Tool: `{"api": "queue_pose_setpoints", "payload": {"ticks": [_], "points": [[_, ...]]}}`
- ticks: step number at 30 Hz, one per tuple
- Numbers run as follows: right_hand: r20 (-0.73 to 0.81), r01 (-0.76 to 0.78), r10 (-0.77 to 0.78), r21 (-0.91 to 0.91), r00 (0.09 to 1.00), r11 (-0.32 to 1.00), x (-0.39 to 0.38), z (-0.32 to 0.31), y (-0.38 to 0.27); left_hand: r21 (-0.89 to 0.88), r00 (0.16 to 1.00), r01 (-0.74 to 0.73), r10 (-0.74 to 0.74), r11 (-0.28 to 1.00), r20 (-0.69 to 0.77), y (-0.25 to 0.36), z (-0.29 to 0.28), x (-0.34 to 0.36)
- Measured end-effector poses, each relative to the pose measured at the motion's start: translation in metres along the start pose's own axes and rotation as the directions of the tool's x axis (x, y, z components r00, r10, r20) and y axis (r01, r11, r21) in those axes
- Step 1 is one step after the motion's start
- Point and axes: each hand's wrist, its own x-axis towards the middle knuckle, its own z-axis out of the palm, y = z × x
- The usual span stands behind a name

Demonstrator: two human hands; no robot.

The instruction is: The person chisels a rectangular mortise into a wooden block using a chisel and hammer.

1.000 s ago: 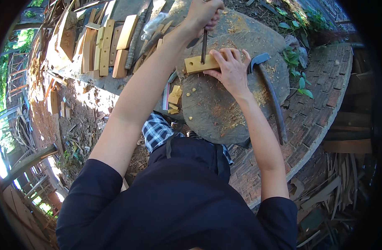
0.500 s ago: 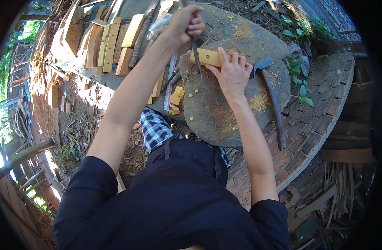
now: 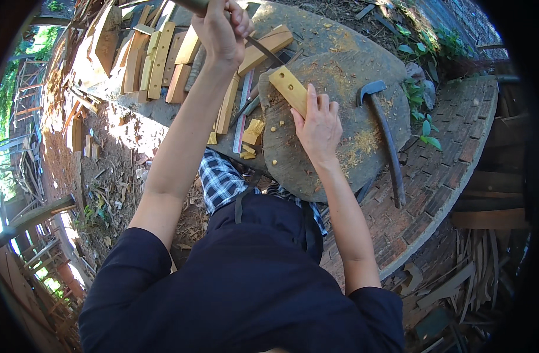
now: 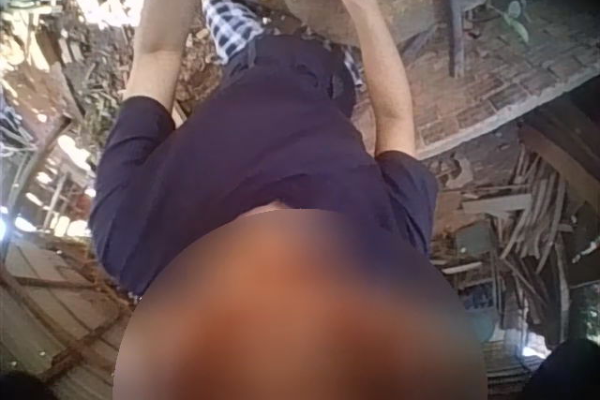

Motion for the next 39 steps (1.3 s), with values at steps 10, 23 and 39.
{"api": "queue_pose_setpoints", "payload": {"ticks": [10,23,39], "points": [[-0.029,-0.197,0.199,0.055,0.980,0.979,-0.003,0.004,-0.008,0.019,0.990,0.030,-0.032,0.999,0.135,-0.002,0.005,-0.010],[0.055,-0.133,0.124,0.237,0.991,0.962,-0.020,-0.001,-0.016,0.056,0.986,0.037,-0.046,0.998,0.159,-0.016,0.027,-0.027],[0.122,-0.044,0.027,0.139,0.992,0.989,0.004,-0.022,0.012,0.197,0.964,0.074,-0.121,0.978,0.236,-0.012,0.049,-0.030]]}}
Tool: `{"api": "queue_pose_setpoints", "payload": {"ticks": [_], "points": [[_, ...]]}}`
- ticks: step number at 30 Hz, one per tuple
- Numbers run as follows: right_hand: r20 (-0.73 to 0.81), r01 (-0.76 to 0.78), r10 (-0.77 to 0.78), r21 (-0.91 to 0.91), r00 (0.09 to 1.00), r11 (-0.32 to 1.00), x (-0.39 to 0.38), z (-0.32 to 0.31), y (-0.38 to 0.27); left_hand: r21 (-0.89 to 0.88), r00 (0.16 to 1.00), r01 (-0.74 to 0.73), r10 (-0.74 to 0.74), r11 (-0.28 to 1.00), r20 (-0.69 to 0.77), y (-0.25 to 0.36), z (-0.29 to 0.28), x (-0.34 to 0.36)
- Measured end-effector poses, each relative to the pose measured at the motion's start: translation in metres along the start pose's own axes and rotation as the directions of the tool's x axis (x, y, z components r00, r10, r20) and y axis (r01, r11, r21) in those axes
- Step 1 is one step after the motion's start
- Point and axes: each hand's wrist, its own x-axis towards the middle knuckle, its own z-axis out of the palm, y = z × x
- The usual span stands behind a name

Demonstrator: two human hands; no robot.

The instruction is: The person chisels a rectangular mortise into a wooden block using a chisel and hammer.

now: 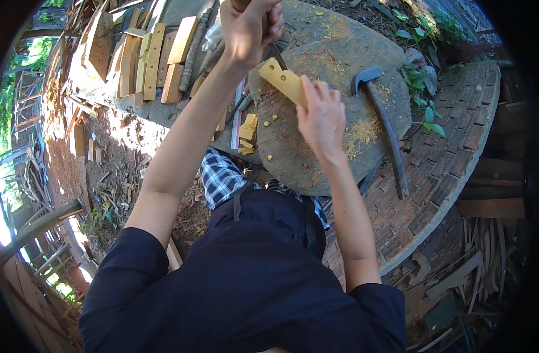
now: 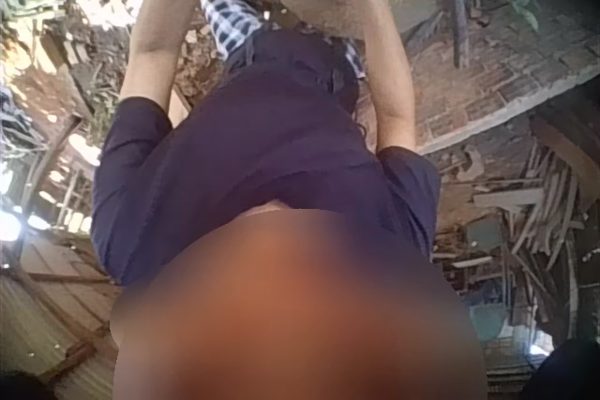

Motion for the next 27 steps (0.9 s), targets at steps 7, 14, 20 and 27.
{"api": "queue_pose_setpoints", "payload": {"ticks": [7,14,20,27], "points": [[-0.087,0.099,-0.097,0.011,0.991,0.995,0.023,-0.011,0.028,-0.099,0.978,0.031,-0.010,0.995,0.210,-0.015,0.001,0.010],[-0.119,0.105,-0.100,0.039,0.988,0.994,0.020,-0.006,0.030,0.162,0.963,0.099,-0.135,0.982,0.232,-0.025,0.010,0.005],[-0.126,0.112,-0.106,0.040,0.986,0.993,0.020,-0.007,0.029,0.313,0.962,0.005,-0.089,0.950,0.257,-0.024,0.016,0.000],[-0.119,0.099,-0.094,0.034,0.988,0.994,0.019,-0.008,0.029,0.261,0.944,-0.048,-0.042,0.964,0.328,-0.030,0.017,0.001]]}}
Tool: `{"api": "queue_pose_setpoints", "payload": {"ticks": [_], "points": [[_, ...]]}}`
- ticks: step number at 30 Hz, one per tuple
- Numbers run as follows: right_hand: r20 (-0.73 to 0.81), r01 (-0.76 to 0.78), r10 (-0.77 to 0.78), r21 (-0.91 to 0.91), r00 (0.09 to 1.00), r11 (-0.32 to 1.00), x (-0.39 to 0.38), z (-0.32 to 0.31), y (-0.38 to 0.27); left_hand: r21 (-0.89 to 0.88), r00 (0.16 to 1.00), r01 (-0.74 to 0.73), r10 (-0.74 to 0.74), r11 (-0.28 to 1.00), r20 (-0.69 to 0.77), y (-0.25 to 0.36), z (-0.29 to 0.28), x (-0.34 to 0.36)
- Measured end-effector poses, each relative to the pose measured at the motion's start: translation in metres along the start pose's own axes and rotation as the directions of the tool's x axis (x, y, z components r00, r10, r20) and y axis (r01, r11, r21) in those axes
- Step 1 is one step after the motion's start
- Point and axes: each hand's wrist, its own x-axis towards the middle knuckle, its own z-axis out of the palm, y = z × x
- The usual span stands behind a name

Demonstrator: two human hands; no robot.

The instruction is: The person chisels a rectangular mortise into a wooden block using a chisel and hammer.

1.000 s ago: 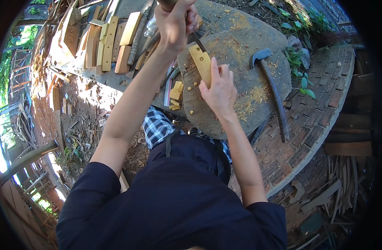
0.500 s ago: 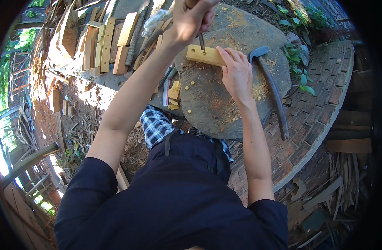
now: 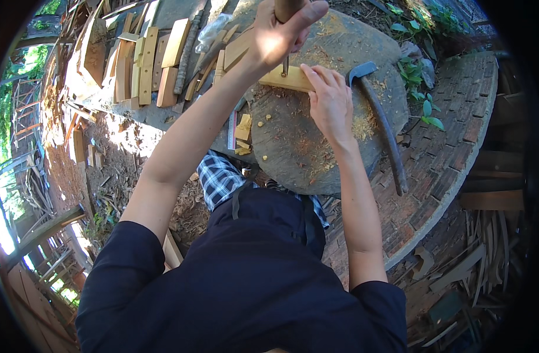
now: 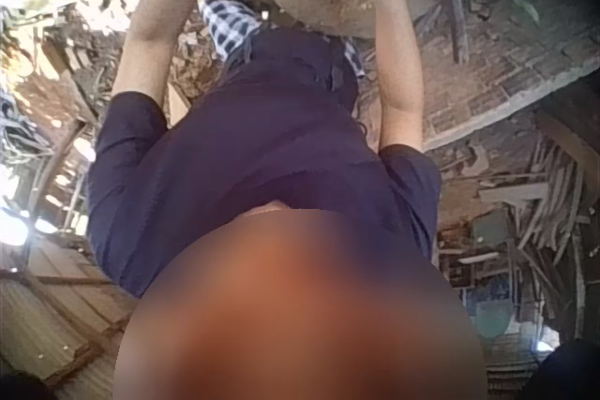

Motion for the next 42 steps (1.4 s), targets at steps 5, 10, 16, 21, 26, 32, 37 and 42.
{"api": "queue_pose_setpoints", "payload": {"ticks": [5,10,16,21,26,32,37,42], "points": [[-0.001,-0.001,0.001,0.031,1.000,1.000,0.000,0.001,0.001,0.048,1.000,-0.011,0.012,0.999,-0.023,-0.003,-0.001,0.000],[0.008,-0.011,0.011,0.036,1.000,0.999,0.000,0.003,0.003,0.010,0.998,0.036,-0.036,0.999,-0.049,-0.003,0.000,-0.001],[0.014,-0.012,0.011,0.032,1.000,0.999,-0.001,0.004,0.003,0.057,1.000,0.027,-0.026,0.998,-0.015,-0.002,0.002,-0.001],[0.014,-0.019,0.019,0.024,1.000,1.000,-0.001,0.003,0.001,-0.016,0.992,0.122,-0.122,0.992,-0.010,-0.011,0.001,0.000],[0.018,-0.019,0.018,0.034,1.000,0.999,-0.001,0.004,0.003,0.020,0.994,0.100,-0.099,0.995,-0.041,-0.005,0.001,-0.001],[0.011,-0.012,0.012,0.040,1.000,0.999,0.000,0.004,0.002,0.038,0.990,0.112,-0.109,0.993,-0.087,-0.004,-0.005,0.000],[0.016,-0.014,0.013,0.035,1.000,0.999,0.000,0.003,0.003,0.057,0.985,0.162,-0.158,0.985,-0.073,0.001,-0.003,-0.001],[0.016,-0.013,0.012,0.040,1.000,0.999,0.000,0.004,0.003,0.027,0.994,0.087,-0.085,0.996,-0.071,-0.002,-0.004,-0.001]]}}
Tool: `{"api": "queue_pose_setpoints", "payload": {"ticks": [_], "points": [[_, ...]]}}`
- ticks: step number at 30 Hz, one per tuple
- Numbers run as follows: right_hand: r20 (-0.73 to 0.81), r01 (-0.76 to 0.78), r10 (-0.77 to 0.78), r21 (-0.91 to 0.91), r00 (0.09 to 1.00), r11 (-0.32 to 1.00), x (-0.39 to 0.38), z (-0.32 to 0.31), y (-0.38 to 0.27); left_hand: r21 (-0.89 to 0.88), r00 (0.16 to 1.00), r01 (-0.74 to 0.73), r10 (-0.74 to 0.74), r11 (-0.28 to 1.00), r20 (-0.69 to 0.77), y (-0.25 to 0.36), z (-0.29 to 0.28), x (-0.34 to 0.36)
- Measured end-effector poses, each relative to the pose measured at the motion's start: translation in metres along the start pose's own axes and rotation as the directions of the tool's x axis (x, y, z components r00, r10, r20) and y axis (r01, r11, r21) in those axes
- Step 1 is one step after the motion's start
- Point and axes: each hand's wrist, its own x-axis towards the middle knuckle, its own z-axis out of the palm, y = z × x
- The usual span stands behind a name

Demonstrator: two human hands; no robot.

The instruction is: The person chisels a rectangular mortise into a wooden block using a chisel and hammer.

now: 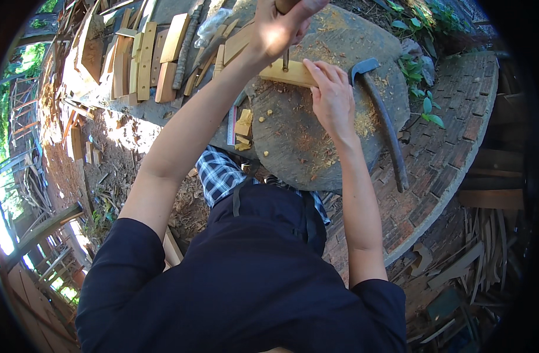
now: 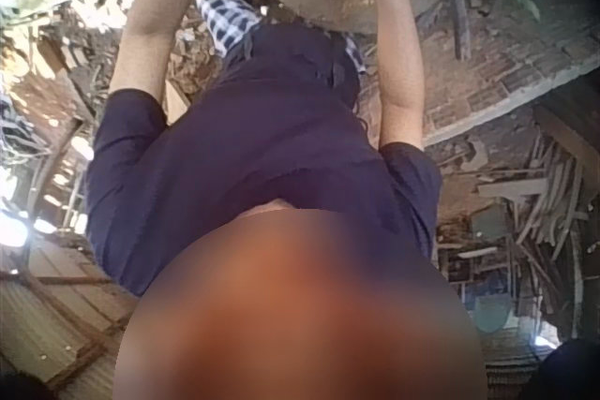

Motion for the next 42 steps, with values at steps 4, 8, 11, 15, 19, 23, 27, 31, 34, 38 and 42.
{"api": "queue_pose_setpoints", "payload": {"ticks": [4,8,11,15,19,23,27,31,34,38,42], "points": [[0.000,0.000,0.000,-0.001,1.000,1.000,0.000,0.000,0.001,0.029,0.999,0.001,0.000,1.000,-0.047,-0.003,0.000,0.001],[0.017,-0.005,0.005,0.000,1.000,1.000,0.000,0.000,0.000,0.056,0.998,-0.053,0.055,0.997,-0.031,-0.006,-0.001,0.000],[0.011,0.005,-0.005,0.005,1.000,1.000,-0.001,-0.001,0.001,0.060,0.993,-0.086,0.090,0.994,-0.079,-0.013,0.007,0.003],[0.011,0.009,-0.009,0.000,1.000,1.000,-0.001,0.000,0.002,0.150,0.988,-0.062,0.082,0.987,-0.133,-0.027,0.009,-0.002],[-0.030,0.062,-0.061,0.033,0.998,0.998,-0.002,0.000,0.007,0.146,0.965,-0.210,0.229,0.967,-0.126,-0.028,0.016,-0.003],[-0.277,-0.050,0.010,-0.138,0.961,0.989,-0.017,-0.025,0.023,0.011,0.950,-0.295,0.294,0.955,-0.104,-0.018,0.013,-0.006],[-0.383,-0.301,0.121,-0.455,0.916,0.838,-0.046,-0.030,0.058,-0.004,0.952,-0.289,0.287,0.957,-0.110,-0.019,0.003,-0.001],[-0.214,-0.352,0.280,-0.517,0.936,0.780,-0.054,-0.035,0.082,0.001,0.958,-0.263,0.262,0.965,-0.121,-0.024,0.011,-0.004],[-0.219,-0.299,0.227,-0.397,0.949,0.868,-0.048,-0.057,0.084,-0.034,0.956,-0.273,0.267,0.961,-0.124,-0.024,0.017,-0.008],[-0.229,-0.164,0.193,0.137,0.954,0.977,-0.007,-0.126,0.003,0.026,0.954,-0.261,0.262,0.965,-0.149,-0.021,0.012,-0.012],[-0.408,0.155,-0.021,0.298,0.913,0.942,0.023,-0.198,-0.079,0.074,0.949,-0.284,0.291,0.956,-0.120,-0.018,0.011,-0.013]]}}
